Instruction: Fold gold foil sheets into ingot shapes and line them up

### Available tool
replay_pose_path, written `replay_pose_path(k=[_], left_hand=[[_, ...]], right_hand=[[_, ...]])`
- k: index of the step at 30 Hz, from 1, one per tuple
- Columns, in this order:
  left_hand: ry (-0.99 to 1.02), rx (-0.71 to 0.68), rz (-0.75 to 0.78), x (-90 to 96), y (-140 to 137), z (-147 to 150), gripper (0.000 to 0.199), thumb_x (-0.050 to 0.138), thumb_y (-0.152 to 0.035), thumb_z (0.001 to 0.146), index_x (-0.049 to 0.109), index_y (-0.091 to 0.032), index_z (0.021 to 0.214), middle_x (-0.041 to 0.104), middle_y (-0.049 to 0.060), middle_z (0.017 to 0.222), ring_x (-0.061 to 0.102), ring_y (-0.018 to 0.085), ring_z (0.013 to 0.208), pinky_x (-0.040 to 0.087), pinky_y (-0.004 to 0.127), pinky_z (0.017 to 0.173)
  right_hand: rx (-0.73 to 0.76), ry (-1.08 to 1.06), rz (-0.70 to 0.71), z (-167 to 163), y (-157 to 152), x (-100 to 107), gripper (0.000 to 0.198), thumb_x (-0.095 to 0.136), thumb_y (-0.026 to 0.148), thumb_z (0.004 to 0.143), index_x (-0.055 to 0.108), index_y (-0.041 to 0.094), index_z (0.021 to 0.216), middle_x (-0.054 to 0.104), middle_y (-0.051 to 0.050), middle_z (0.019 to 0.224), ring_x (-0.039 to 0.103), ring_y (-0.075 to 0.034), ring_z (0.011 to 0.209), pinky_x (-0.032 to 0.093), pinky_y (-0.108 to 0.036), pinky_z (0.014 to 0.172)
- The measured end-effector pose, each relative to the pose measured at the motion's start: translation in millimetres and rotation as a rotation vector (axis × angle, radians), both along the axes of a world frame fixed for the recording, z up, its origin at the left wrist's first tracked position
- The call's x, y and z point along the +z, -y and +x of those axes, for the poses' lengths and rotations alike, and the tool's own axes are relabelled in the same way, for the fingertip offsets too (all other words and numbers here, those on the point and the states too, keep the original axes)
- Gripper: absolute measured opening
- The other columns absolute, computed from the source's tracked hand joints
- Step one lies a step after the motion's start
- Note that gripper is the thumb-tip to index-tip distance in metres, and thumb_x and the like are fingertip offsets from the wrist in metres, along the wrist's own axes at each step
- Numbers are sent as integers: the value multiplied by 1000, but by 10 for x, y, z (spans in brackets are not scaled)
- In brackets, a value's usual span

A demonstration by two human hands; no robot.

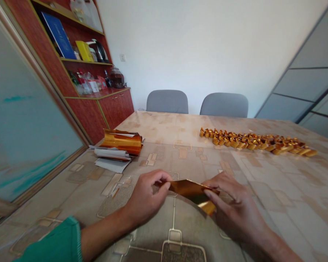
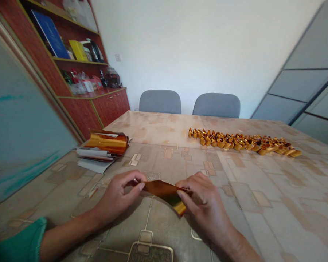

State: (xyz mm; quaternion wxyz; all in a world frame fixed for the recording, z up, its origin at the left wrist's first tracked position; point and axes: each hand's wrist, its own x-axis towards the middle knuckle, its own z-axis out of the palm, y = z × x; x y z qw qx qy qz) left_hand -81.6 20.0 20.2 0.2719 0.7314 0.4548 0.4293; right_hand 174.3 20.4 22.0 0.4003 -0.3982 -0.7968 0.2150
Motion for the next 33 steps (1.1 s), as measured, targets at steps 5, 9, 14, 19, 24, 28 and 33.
replay_pose_path(k=[5,9,14,19,24,28,33], left_hand=[[389,-5,-467,-22,-24,37,10,60,-27,79,59,-17,77,55,-2,65,51,11,58,41,22,54],[620,-56,-662,-48,-12,48,18,69,-27,74,60,-17,86,54,-4,65,47,9,53,38,20,48],[787,-133,-880,45,-28,-8,19,74,-24,69,63,-14,81,56,-1,71,50,8,57,37,17,48],[776,-189,-977,95,-40,-6,19,73,-23,70,65,-14,85,58,-1,70,48,6,53,33,16,47],[506,-178,-856,9,-10,96,15,66,-25,74,66,-14,83,55,-3,62,43,7,49,30,19,46],[200,-160,-605,-69,-48,107,14,54,-22,80,66,-17,84,56,-3,63,48,11,56,33,21,52],[-205,-140,-228,-78,-84,77,21,49,-13,82,69,-19,82,70,1,79,60,17,75,42,27,71]], right_hand=[[-1,-364,-402,-59,39,-178,15,66,36,92,67,27,104,65,1,78,60,-16,68,46,-28,61],[82,-376,-542,-144,143,-106,15,62,39,94,69,26,98,58,3,67,52,-13,56,41,-23,51],[180,-293,-510,-75,162,105,25,48,35,100,72,30,105,71,-5,100,66,-21,90,53,-32,74],[224,-63,-108,12,72,12,51,59,19,92,50,37,138,51,-8,139,49,-26,129,44,-44,105],[351,130,6,-5,14,-46,43,71,22,86,57,29,126,55,-9,131,53,-25,120,49,-39,96],[475,305,8,-23,-16,30,24,59,7,89,65,25,102,67,-5,114,58,-22,105,49,-37,88],[486,423,-33,-23,-29,87,32,53,0,83,66,23,102,71,-4,104,59,-22,98,48,-40,89]])
